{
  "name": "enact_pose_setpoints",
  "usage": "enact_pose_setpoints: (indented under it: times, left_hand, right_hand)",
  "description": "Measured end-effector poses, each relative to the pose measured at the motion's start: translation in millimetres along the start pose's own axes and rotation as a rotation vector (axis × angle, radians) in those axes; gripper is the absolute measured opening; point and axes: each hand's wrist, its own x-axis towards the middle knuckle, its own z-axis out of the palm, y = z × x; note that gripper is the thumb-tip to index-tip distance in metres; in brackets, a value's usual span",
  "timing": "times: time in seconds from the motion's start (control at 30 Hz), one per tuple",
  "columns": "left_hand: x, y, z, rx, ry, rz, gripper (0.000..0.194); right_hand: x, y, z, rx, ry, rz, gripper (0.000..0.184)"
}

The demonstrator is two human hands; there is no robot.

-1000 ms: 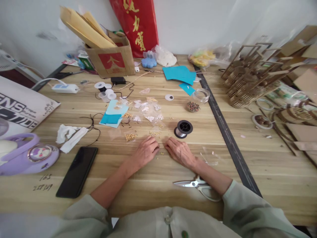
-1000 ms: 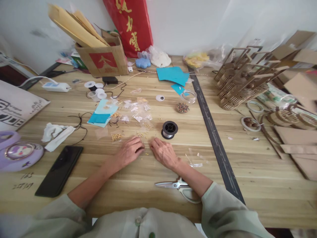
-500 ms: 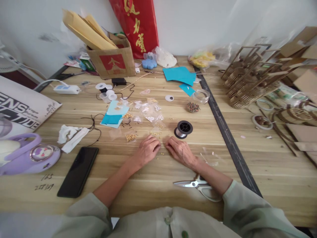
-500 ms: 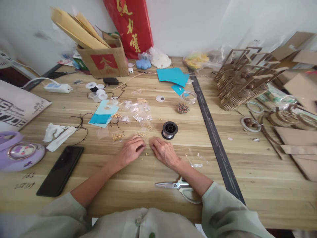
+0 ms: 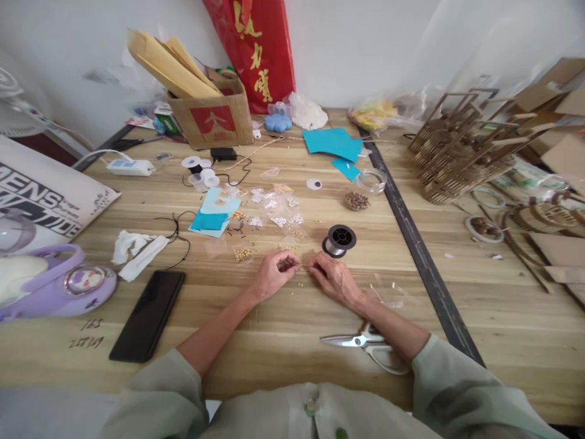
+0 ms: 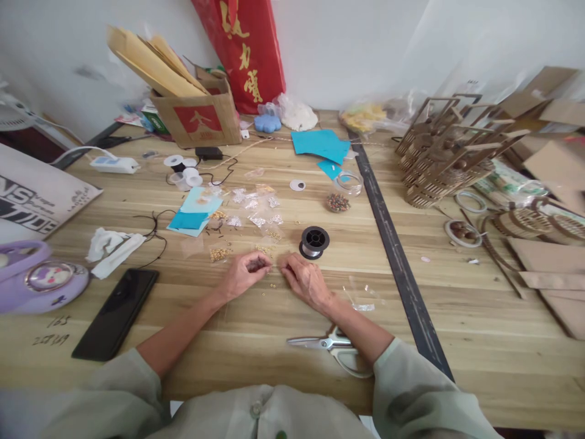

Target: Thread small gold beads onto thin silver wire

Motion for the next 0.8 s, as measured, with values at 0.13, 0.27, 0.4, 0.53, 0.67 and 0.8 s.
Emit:
enact_pose_setpoints:
  times: [0.13,0.27,0.4,0.53,0.67,0.8]
  left_hand:
    - [-1.4,1.5,-0.5,0.068,-0.009,0.019,0.006]
    - [-2.1,-1.3,-0.5,0.042,-0.008,0.016,0.008]
    - [-0.6,-2.9,-1.6,-0.071,0.0,-0.03,0.009]
    - [1.1,-0.1,-4.3,-0.194,-0.026,-0.115,0.015]
    - [1.4,1.9,-5.8,-0.313,-0.063,-0.192,0.023]
    - [1.0,1.4,-5.1,-0.381,-0.077,-0.216,0.031]
  right_hand:
    - [0.2,1.7,1.8,-0.012,0.018,0.008,0.008]
    - [0.5,2.4,2.5,-0.046,0.033,0.006,0.009]
    - [-0.1,0.6,1.6,-0.123,-0.027,-0.056,0.013]
    - [-1.4,-6.5,1.3,-0.3,-0.076,-0.063,0.017]
    - [-2.4,-13.4,3.0,-0.47,-0.114,-0.041,0.021]
    - [-2.6,-10.8,4.1,-0.42,-0.095,-0.025,0.019]
